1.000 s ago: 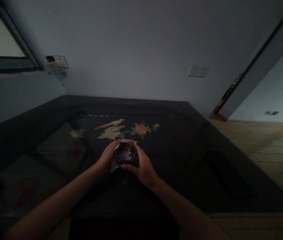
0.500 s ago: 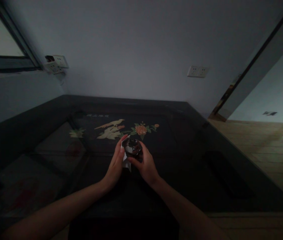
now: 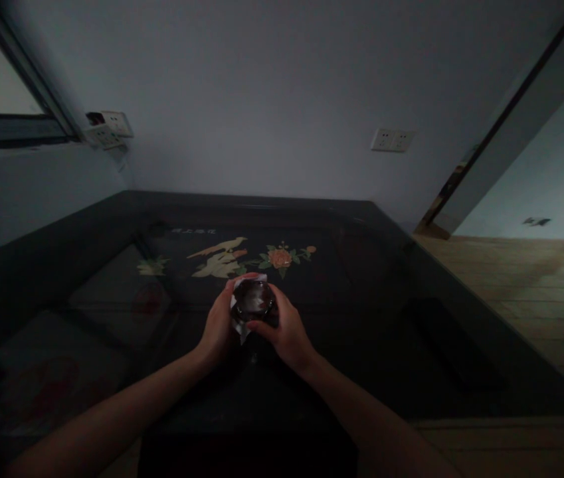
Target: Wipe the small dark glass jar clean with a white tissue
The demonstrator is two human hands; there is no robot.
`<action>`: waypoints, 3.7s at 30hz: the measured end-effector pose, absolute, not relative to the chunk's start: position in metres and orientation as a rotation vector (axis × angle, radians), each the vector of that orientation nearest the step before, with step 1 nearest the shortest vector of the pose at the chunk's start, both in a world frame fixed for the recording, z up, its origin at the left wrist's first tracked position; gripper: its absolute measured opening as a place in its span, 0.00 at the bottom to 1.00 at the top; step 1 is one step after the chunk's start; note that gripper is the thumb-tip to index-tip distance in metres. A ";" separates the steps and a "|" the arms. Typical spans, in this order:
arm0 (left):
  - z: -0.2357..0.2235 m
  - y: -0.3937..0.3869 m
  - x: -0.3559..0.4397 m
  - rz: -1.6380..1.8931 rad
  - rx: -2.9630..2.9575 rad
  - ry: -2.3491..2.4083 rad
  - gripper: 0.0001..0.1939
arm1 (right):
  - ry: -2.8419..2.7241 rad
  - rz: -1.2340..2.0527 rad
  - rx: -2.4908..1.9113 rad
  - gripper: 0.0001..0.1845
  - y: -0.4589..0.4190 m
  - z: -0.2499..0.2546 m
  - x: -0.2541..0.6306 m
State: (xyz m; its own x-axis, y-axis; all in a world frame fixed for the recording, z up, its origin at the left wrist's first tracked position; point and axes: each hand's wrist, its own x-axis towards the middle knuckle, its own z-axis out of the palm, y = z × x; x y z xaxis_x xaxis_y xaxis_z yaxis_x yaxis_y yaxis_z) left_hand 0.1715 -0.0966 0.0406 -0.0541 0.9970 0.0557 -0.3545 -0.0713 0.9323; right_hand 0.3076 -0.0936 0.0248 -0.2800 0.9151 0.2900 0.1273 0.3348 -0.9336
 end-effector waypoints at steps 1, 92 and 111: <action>0.038 -0.101 0.173 1.463 1.039 0.962 0.21 | -1.635 1.071 -0.958 0.38 -0.094 0.026 0.308; 0.042 -0.096 0.172 1.418 1.084 0.912 0.22 | -1.492 1.223 -0.942 0.37 -0.093 0.025 0.307; 0.041 -0.112 0.173 1.499 1.470 0.985 0.23 | -1.442 1.241 -0.925 0.34 -0.095 0.028 0.305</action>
